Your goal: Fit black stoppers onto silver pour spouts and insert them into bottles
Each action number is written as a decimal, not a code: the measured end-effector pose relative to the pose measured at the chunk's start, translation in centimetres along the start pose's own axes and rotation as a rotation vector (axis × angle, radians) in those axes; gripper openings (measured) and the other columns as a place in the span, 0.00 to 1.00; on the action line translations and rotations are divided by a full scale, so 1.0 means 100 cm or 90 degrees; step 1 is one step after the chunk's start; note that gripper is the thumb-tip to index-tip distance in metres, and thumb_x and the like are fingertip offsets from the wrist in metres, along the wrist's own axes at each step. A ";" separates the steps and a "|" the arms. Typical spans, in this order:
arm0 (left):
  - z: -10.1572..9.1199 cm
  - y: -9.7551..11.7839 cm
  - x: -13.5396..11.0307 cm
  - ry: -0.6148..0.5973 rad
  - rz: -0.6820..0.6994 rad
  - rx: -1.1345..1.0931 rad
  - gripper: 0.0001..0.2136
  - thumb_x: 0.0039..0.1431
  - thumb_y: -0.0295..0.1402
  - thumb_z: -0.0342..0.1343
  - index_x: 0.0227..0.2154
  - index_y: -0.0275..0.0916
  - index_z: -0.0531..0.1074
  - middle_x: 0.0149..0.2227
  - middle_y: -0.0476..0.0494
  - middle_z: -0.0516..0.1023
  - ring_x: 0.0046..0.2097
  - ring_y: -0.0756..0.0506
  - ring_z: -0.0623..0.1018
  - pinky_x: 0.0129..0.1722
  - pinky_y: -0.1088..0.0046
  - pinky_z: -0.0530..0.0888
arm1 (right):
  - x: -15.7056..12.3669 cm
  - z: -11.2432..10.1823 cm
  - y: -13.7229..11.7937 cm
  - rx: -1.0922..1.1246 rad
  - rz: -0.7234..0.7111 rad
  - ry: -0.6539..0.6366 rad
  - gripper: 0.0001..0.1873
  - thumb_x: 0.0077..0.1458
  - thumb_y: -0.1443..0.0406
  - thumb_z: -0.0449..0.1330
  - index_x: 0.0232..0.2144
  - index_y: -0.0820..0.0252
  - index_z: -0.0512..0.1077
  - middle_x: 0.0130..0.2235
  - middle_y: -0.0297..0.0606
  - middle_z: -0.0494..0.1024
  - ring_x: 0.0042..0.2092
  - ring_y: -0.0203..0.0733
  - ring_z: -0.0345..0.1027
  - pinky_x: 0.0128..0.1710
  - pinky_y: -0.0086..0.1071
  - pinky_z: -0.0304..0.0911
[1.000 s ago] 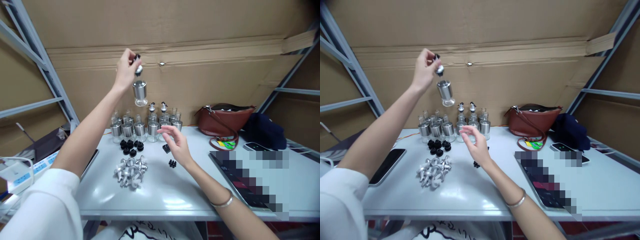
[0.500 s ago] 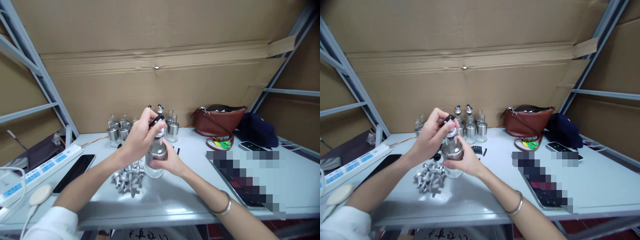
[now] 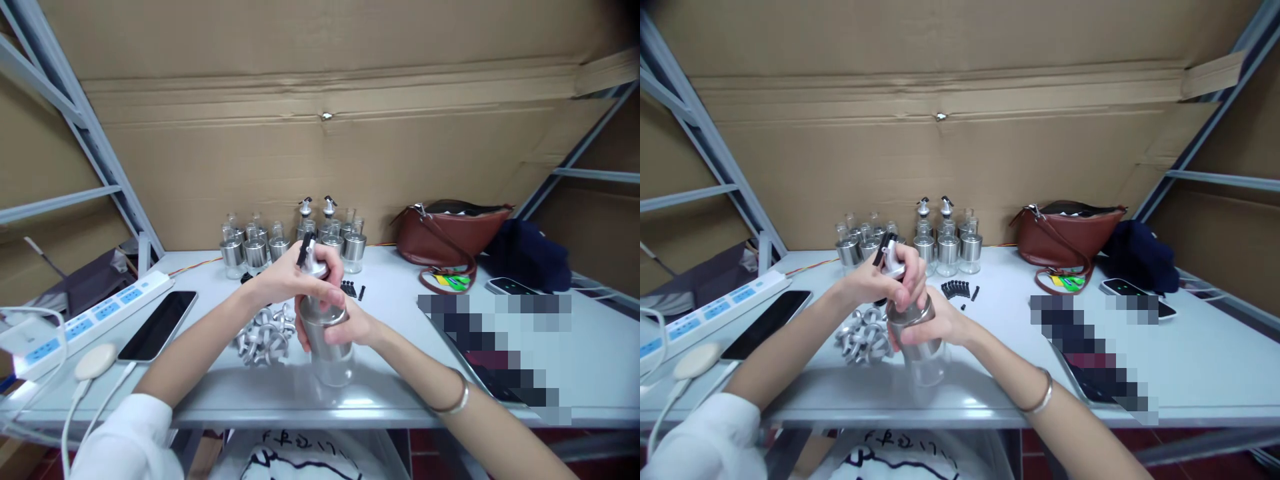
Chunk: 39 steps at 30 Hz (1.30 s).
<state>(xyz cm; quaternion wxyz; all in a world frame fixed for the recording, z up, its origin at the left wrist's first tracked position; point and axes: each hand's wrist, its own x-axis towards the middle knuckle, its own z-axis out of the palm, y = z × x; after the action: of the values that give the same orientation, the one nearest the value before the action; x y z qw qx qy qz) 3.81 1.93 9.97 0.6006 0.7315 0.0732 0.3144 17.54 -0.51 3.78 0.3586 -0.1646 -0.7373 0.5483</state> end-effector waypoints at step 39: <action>0.031 0.007 0.013 0.436 0.137 -0.065 0.20 0.50 0.46 0.61 0.22 0.39 0.58 0.18 0.58 0.62 0.15 0.58 0.64 0.16 0.81 0.66 | 0.003 0.019 -0.011 -0.298 -0.067 0.404 0.21 0.40 0.56 0.65 0.33 0.58 0.61 0.29 0.32 0.71 0.29 0.36 0.63 0.27 0.29 0.61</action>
<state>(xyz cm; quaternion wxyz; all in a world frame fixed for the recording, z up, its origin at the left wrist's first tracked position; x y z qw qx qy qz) 6.35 -0.19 10.88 0.5404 0.5562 0.1773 0.6060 16.10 -2.01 4.67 0.5493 -0.3653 -0.7020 0.2684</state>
